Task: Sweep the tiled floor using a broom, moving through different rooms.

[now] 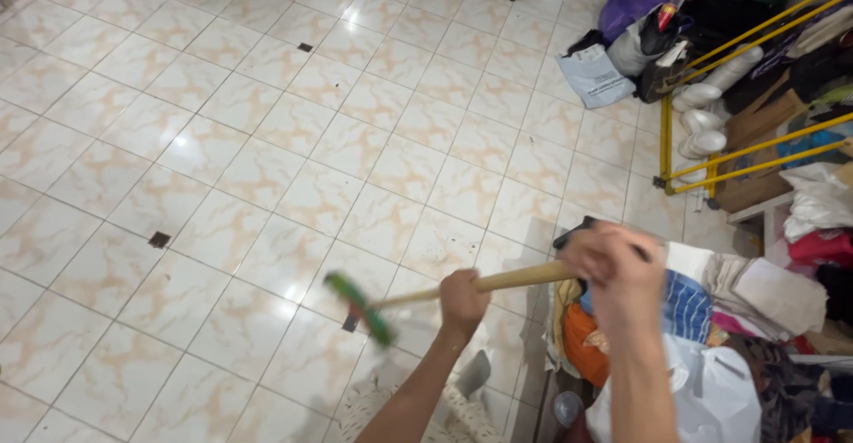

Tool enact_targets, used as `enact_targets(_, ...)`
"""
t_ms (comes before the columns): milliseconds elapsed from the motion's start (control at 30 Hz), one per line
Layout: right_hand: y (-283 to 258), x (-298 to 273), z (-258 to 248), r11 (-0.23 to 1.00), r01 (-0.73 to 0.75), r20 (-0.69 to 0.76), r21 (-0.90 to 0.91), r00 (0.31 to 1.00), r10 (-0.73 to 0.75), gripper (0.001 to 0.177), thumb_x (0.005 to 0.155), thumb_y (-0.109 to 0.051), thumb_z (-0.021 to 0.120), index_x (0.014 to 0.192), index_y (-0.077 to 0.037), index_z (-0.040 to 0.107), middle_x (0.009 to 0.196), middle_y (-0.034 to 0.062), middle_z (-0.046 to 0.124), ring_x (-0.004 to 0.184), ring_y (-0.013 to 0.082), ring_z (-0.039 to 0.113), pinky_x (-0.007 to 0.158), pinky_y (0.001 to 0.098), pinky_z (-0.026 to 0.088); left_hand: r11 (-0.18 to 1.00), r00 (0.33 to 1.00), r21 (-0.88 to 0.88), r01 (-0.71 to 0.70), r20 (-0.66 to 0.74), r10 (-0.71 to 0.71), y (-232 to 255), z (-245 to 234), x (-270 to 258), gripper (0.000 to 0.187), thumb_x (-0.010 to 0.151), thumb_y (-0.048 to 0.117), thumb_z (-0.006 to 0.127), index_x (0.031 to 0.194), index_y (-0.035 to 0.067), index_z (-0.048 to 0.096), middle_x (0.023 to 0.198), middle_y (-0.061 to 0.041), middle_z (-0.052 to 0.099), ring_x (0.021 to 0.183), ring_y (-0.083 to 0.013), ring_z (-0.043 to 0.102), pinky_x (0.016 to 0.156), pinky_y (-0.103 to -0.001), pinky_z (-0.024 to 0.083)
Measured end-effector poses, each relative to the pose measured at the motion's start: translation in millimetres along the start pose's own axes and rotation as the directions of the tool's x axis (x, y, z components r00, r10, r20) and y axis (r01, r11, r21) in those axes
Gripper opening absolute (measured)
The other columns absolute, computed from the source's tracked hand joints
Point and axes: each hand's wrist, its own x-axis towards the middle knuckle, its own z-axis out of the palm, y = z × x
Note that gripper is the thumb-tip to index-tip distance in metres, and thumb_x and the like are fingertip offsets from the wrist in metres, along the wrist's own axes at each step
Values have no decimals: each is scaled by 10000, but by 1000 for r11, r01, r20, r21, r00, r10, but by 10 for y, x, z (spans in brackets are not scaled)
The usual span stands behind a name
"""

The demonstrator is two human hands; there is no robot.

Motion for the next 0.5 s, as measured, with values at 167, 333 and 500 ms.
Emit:
enact_targets(167, 237, 344, 39, 952, -178, -43, -248, 984, 173, 300, 859, -13, 561, 565, -31, 505, 584, 27, 504, 546, 124, 443, 519, 301, 339, 969, 997, 244, -38, 78, 19, -725, 469, -20, 215, 714, 105, 696, 585, 48, 534, 598, -199, 546, 629, -424, 575, 589, -507, 454)
enact_targets(333, 466, 549, -81, 870, 91, 391, -484, 912, 122, 309, 872, -30, 648, 640, -10, 446, 614, -11, 383, 592, 81, 359, 535, 276, 326, 959, 974, -199, 203, 140, -177, -899, 923, 686, 291, 873, 174, 696, 674, 35, 536, 609, -166, 534, 577, -253, 536, 553, -407, 432)
enact_targets(500, 243, 921, -582, 852, 163, 452, -497, 887, 94, 321, 859, -21, 624, 624, -31, 405, 600, -31, 377, 562, 68, 349, 516, 275, 288, 992, 1000, -124, 7, 26, -4, -533, 1470, 1247, 311, 908, 233, 761, 740, 20, 609, 696, -124, 607, 678, -226, 563, 628, -389, 438)
